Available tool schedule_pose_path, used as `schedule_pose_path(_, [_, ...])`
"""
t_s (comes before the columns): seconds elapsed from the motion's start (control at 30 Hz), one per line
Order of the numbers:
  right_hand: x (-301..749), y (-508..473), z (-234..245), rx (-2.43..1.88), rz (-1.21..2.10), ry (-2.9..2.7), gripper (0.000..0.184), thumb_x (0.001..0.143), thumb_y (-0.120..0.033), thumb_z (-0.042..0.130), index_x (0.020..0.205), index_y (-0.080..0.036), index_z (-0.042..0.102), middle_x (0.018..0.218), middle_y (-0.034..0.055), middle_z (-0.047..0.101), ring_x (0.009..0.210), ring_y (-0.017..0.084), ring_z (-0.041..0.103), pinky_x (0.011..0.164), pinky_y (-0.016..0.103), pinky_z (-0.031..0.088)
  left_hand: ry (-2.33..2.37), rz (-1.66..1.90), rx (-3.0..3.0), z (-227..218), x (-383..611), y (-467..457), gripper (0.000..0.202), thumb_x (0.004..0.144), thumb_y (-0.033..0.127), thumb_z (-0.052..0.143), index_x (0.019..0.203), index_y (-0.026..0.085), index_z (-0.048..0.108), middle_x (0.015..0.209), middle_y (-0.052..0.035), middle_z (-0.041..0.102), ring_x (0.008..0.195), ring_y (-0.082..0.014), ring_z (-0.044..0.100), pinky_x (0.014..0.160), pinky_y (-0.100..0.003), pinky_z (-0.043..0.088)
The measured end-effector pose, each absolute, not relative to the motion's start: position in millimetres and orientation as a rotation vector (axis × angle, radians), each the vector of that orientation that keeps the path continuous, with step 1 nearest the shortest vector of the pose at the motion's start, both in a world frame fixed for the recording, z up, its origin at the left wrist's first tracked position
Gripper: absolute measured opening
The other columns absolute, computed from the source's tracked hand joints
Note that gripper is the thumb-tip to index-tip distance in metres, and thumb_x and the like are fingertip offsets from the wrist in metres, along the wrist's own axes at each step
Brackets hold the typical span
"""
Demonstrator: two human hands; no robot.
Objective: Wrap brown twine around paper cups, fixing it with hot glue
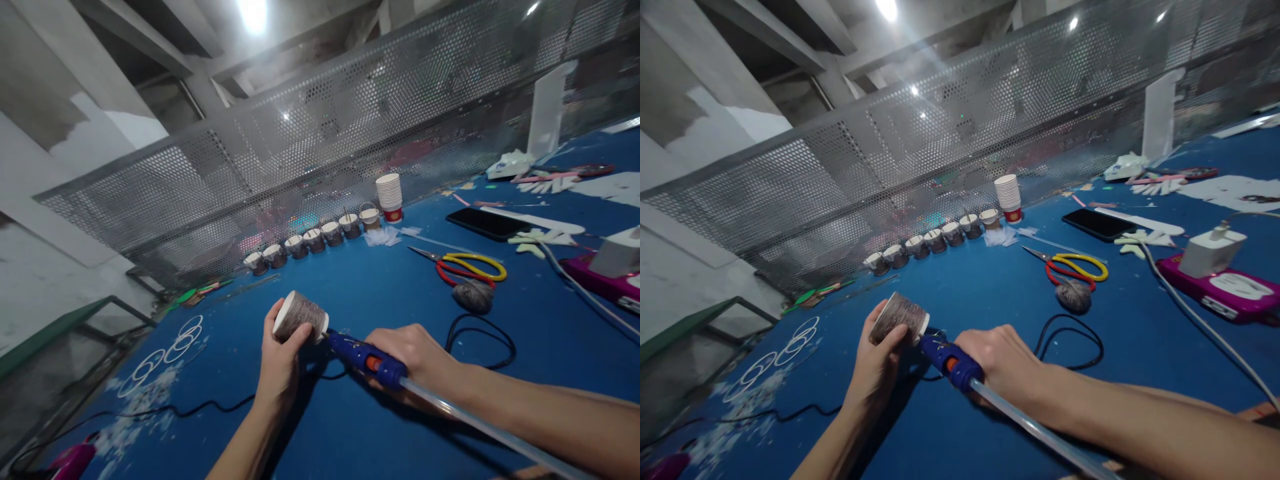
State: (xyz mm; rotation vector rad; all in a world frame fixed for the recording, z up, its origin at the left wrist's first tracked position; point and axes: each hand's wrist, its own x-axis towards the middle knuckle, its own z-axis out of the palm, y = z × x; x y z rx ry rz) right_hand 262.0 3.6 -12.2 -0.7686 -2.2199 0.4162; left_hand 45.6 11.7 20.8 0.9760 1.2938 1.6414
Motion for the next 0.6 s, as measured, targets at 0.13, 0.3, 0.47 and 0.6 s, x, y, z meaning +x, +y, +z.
schedule_pose_path(0.13, [259.7,2.3,-12.7,-0.744,0.394,-2.251,0.007,0.082,-0.021,0.054,0.081,-0.016,0.060,0.069,0.0044,0.067,0.051,0.012,0.054,0.049,0.024,0.028,1.310,1.636,0.981,20.6,46.2,11.4,0.075,0.052,0.030,0.087,0.119,0.024,0.054,0.102,-0.0030,0.065,0.087,-0.0182,0.064,0.075,-0.028,0.051])
schedule_pose_path(0.3, [259.6,4.9,-13.0,-0.799,0.367,-2.221,0.007,0.080,-0.020,0.055,0.079,-0.017,0.060,0.067,0.0037,0.067,0.049,0.012,0.052,0.048,0.024,0.027,1.292,1.628,1.000,21.3,45.6,11.6,0.072,0.053,0.029,0.087,0.117,0.024,0.055,0.103,-0.0028,0.065,0.089,-0.0178,0.063,0.077,-0.027,0.050])
schedule_pose_path(0.47, [259.0,11.8,-24.7,-0.810,0.330,-2.093,0.014,0.082,-0.029,0.053,0.078,-0.018,0.059,0.062,0.0021,0.063,0.047,0.011,0.049,0.048,0.024,0.027,1.262,1.599,0.986,19.7,43.7,14.4,0.071,0.051,0.028,0.087,0.115,0.024,0.057,0.101,-0.0025,0.065,0.088,-0.0194,0.064,0.080,-0.030,0.050])
schedule_pose_path(0.6, [258.1,10.5,-25.1,-0.835,0.332,-2.095,0.010,0.079,-0.027,0.056,0.075,-0.018,0.059,0.061,0.0016,0.063,0.047,0.011,0.047,0.048,0.024,0.025,1.249,1.602,0.981,18.9,42.6,15.9,0.072,0.049,0.028,0.088,0.114,0.024,0.058,0.099,-0.0022,0.066,0.088,-0.0196,0.064,0.079,-0.030,0.051])
